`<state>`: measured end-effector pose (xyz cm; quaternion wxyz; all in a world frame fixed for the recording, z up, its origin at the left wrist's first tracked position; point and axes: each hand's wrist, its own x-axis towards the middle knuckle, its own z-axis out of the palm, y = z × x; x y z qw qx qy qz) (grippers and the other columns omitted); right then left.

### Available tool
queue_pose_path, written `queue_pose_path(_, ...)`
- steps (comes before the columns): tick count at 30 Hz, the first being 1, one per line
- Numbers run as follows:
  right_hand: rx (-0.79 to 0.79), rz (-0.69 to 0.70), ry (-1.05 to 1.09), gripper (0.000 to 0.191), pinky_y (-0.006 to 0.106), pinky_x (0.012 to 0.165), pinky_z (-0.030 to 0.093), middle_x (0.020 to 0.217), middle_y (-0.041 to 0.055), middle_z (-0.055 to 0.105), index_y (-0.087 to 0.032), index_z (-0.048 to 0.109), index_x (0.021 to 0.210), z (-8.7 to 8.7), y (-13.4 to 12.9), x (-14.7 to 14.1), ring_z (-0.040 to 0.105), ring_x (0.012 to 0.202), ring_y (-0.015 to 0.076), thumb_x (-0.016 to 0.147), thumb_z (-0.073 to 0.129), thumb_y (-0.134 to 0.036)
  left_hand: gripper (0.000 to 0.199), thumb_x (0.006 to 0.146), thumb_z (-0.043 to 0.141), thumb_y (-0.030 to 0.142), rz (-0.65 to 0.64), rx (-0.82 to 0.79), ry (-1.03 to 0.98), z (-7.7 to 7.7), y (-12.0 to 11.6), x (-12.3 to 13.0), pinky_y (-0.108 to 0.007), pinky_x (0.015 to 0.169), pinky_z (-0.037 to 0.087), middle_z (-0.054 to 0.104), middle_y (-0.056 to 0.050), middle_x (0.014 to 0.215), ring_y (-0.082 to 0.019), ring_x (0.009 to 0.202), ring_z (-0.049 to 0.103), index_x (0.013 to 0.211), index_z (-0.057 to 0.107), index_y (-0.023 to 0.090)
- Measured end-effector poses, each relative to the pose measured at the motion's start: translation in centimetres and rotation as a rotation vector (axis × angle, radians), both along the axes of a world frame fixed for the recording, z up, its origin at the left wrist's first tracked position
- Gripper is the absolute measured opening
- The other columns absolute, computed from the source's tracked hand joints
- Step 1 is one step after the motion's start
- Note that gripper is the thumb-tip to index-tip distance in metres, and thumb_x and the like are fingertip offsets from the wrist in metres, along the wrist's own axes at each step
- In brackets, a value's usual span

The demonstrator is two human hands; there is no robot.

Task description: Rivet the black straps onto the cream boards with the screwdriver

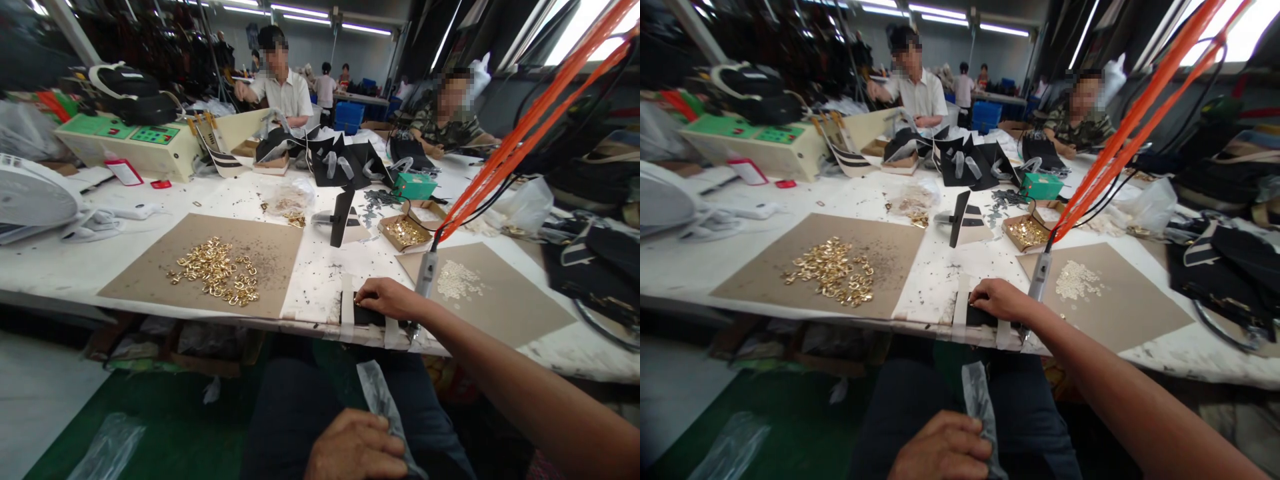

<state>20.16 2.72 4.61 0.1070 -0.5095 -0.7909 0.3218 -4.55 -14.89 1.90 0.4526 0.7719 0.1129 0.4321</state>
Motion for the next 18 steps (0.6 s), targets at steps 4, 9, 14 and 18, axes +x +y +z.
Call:
queue_pose_path(4,0.096,0.030,-0.039,0.019,0.027,0.086,0.047,0.098,0.0051,0.075,-0.020,0.078,0.094,-0.4,0.1,0.2,0.067,0.091,0.0189,0.087,0.061,-0.017,0.032,0.106,0.047,0.037,-0.027,-0.019,0.026,0.1,0.3,-0.3,-0.029,0.109,0.049,0.080,-0.011,0.111,-0.018,0.110,0.074,0.120,0.070,0.020)
queue_pose_path(9,0.059,0.029,-0.133,0.020,0.027,0.084,0.046,0.100,0.0058,0.075,-0.019,0.076,0.096,0.1,0.4,-0.2,0.067,0.092,0.0193,0.088,0.058,-0.018,0.037,0.106,0.045,0.041,-0.055,-0.060,0.046,-0.7,0.3,-0.2,-0.031,0.110,0.048,0.079,-0.011,0.115,-0.019,0.113,0.073,0.121,0.071,0.019)
queue_pose_path(14,-0.002,0.061,-0.296,0.019,0.027,0.079,0.044,0.100,0.0062,0.076,-0.021,0.075,0.094,1.1,0.5,-1.0,0.066,0.090,0.0204,0.088,0.057,-0.021,0.041,0.106,0.043,0.047,0.047,-0.045,-0.070,-2.1,0.2,0.6,-0.028,0.107,0.049,0.081,-0.008,0.108,-0.017,0.107,0.074,0.115,0.072,0.021)
queue_pose_path(18,0.001,0.047,-0.356,0.018,0.027,0.078,0.042,0.099,0.0059,0.076,-0.022,0.074,0.093,1.3,0.4,-1.3,0.066,0.091,0.0211,0.089,0.057,-0.022,0.034,0.105,0.049,0.042,-0.026,-0.075,-0.019,-1.0,0.7,0.0,-0.029,0.109,0.048,0.080,-0.010,0.113,-0.018,0.112,0.072,0.120,0.071,0.020)
